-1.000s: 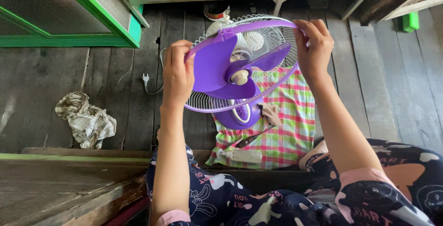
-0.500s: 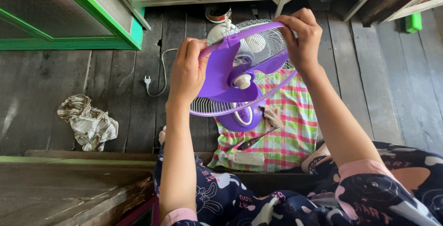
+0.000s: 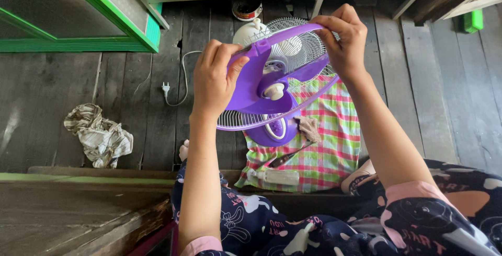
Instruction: The person assembles a purple table fan by hand. They attach the fan blades to the motor, secure them with a nut, and then fit the front and rear protective grilles onto the fan head.
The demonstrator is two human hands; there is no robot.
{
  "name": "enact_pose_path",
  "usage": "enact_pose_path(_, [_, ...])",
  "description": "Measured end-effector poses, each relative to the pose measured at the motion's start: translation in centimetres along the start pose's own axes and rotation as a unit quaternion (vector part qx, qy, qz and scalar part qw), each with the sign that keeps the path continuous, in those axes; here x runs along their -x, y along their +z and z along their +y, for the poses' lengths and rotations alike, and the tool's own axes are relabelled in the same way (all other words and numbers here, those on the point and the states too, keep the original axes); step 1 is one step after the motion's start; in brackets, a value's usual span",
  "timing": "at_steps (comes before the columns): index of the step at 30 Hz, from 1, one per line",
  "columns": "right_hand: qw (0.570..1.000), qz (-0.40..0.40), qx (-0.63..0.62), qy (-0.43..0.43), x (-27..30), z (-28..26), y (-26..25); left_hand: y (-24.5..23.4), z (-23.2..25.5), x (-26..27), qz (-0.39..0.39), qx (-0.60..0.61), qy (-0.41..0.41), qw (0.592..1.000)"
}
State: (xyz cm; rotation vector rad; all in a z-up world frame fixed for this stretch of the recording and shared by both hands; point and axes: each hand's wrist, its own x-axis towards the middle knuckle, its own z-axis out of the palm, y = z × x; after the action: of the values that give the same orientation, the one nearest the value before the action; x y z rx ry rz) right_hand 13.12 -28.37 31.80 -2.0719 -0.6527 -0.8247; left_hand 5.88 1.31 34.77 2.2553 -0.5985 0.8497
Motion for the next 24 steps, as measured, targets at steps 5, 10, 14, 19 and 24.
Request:
enact_pose_path(5, [1.0, 0.001, 0.003, -0.005, 0.0, 0.2, 0.2, -0.2, 0.1, -0.4, -0.002, 0.006, 0.026, 1.0])
enact_pose_path(10, [1.0, 0.008, 0.002, 0.002, 0.1, 0.0, 0.3, 0.0, 0.8, -0.5, 0.025, -0.032, 0.035, 0.999])
enact_pose_path(14, [1.0, 0.02, 0.017, -0.011, 0.2, -0.4, 0.6, 0.8, 1.1, -0.2, 0.049, -0.096, 0.009, 0.994])
enact_pose_path(19, [1.0, 0.027, 0.015, -0.003, 0.3, -0.4, 0.7, 1.8, 1.0, 0.0, 0.078, -0.146, 0.016, 0.986])
enact_pose_path(24, [0.999, 0.021, 0.021, -0.014, 0.1, -0.4, 0.9, 1.9, 0.6, -0.1, 0.076, -0.143, 0.008, 0.987])
